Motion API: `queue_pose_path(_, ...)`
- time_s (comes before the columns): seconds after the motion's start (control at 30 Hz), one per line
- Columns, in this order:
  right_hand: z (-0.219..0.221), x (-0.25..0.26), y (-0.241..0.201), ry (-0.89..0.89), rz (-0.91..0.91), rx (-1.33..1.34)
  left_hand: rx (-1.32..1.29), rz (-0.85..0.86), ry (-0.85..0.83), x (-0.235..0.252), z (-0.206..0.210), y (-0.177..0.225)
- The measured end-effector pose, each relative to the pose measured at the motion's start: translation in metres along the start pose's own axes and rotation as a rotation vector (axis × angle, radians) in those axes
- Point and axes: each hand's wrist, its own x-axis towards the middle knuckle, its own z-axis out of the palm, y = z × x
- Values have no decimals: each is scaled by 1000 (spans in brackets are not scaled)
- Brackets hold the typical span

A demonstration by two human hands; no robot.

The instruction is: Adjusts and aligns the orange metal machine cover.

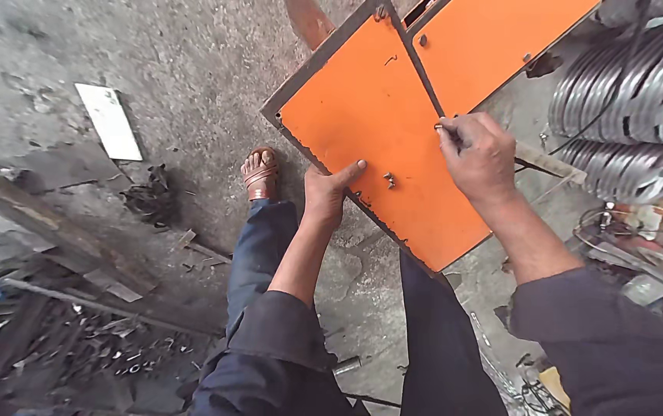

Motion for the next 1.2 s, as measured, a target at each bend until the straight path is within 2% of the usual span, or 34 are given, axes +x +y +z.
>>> queue_pose_path(0.17, -7, 11, -5, -82, -92, -102, -14, 40, 40, 3, 3, -3)
queue_pose_path(0.47, -18, 21, -11, -227, -141, -137, -20, 62, 77, 3, 7, -4)
queue_pose_path(0.67, -26, 30, -17, -336, -3, -110, -17, 50, 50, 4, 5, -3)
queue_pose_path(0.77, -23, 30, -17, -312, 5, -95, -23, 59, 49, 5, 5, -3)
queue_pose_path(0.93, -19, 23, -10, -251, -93, -87, -6, 35, 39, 4, 5, -1)
queue_pose_path(1.2, -16, 22, -9, -252, 12, -75, 3, 26, 37, 4, 4, 0)
